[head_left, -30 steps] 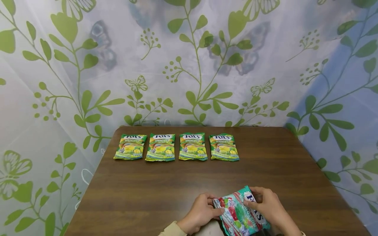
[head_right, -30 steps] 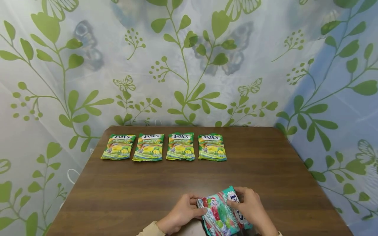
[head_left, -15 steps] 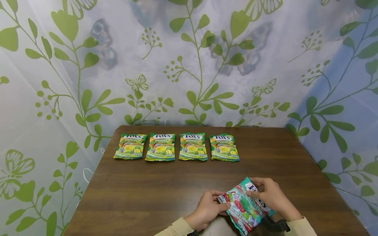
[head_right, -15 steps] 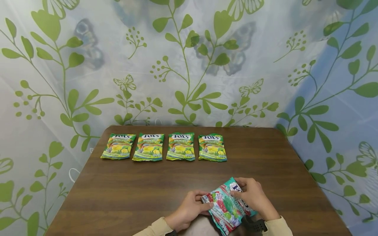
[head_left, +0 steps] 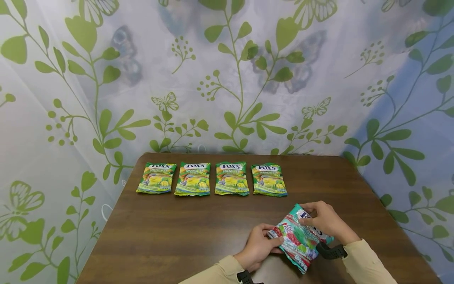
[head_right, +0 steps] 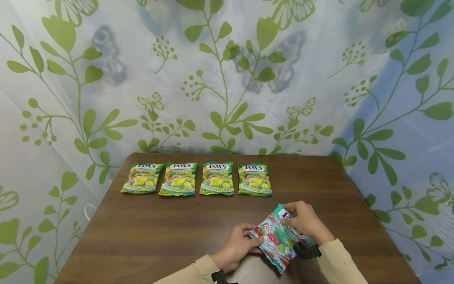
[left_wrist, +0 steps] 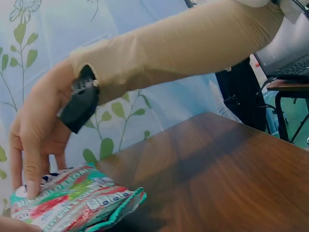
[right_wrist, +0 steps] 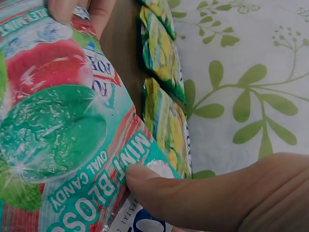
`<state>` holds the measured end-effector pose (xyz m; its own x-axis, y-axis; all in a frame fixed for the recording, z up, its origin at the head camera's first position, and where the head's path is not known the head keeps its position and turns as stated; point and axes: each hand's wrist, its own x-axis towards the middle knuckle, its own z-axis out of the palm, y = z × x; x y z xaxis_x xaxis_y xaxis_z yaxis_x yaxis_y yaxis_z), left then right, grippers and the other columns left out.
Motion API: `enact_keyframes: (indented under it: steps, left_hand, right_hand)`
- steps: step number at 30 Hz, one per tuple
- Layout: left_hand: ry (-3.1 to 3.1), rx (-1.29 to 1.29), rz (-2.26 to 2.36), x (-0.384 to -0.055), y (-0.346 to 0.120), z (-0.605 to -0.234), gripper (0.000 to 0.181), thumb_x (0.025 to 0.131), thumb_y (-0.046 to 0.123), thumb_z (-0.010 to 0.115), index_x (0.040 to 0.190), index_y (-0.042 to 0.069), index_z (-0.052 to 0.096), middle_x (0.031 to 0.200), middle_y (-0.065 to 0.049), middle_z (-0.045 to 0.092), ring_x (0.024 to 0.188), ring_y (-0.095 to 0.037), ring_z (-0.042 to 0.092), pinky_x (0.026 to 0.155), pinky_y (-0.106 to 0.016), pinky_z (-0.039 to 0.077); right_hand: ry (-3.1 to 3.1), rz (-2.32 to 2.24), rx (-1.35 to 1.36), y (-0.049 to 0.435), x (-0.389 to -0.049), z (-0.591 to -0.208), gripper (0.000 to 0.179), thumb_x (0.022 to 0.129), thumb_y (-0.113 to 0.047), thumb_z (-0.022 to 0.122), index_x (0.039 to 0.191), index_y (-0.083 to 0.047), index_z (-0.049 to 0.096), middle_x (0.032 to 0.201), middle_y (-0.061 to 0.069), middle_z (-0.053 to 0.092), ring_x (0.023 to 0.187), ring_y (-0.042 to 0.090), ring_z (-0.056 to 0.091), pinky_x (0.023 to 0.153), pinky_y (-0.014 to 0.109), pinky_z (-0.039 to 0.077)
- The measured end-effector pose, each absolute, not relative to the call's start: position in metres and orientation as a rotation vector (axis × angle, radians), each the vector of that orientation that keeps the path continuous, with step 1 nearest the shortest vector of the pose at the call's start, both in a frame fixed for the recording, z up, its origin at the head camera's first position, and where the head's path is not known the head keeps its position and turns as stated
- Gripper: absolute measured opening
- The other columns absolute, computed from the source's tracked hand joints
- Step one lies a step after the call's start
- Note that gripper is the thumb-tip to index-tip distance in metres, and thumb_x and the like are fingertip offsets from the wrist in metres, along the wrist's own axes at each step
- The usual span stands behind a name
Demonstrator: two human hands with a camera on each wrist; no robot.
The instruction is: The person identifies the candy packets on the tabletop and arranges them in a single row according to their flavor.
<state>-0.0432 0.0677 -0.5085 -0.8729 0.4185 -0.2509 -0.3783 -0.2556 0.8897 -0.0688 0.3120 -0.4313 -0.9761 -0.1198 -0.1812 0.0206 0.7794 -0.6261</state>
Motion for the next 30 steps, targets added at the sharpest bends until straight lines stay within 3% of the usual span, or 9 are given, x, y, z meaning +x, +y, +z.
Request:
enact_keyframes:
  steps: [6,10,16,22,30]
  left_hand:
    - [1.516,-0.002,2.185,-0.057,0.085,-0.505,0.034,0.097,-0.014,0.073,0.127,-0.011,0.056,0.106,-0.017,0.066,0.088,-0.03,0.076,0.077,-0.046,0.067]
    - [1.514,-0.043,2.212,-0.066,0.099,-0.502,0.034,0.097,-0.016,0.073,0.126,-0.011,0.056,0.107,-0.018,0.065,0.09,-0.034,0.077,0.079,-0.046,0.067]
    - [1.474,-0.153,2.267,-0.076,0.127,-0.501,0.034,0.095,-0.018,0.073,0.122,-0.01,0.055,0.107,-0.02,0.061,0.092,-0.038,0.077,0.078,-0.044,0.067]
    - [1.494,-0.228,2.318,-0.083,0.152,-0.501,0.034,0.094,-0.018,0.074,0.119,-0.008,0.053,0.102,-0.021,0.062,0.092,-0.04,0.077,0.079,-0.049,0.066]
    - [1.546,-0.339,2.36,-0.098,0.172,-0.493,0.036,0.091,-0.02,0.075,0.12,-0.012,0.056,0.106,-0.024,0.06,0.091,-0.044,0.078,0.078,-0.05,0.066]
  right_hand:
    - [2.775,-0.915,-0.132,0.322,-0.093,-0.423,0.053,0.096,-0.015,0.087,0.137,0.013,0.068,0.117,0.023,0.073,0.095,0.03,0.07,0.071,0.043,0.058]
    - [2.748,-0.899,-0.138,0.332,-0.111,-0.417,0.053,0.097,-0.014,0.086,0.137,0.014,0.068,0.117,0.024,0.075,0.091,0.027,0.071,0.074,0.045,0.061]
    - [2.702,-0.89,-0.223,0.353,-0.137,-0.416,0.051,0.098,-0.012,0.084,0.138,0.014,0.067,0.122,0.03,0.073,0.1,0.037,0.074,0.083,0.054,0.063]
    - [2.709,-0.824,-0.297,0.368,-0.16,-0.418,0.047,0.099,-0.011,0.083,0.137,0.013,0.068,0.132,0.035,0.068,0.119,0.055,0.066,0.086,0.058,0.063]
    - [2.736,-0.762,-0.315,0.378,-0.189,-0.422,0.044,0.099,-0.013,0.083,0.133,0.013,0.07,0.126,0.03,0.07,0.12,0.056,0.063,0.092,0.064,0.058]
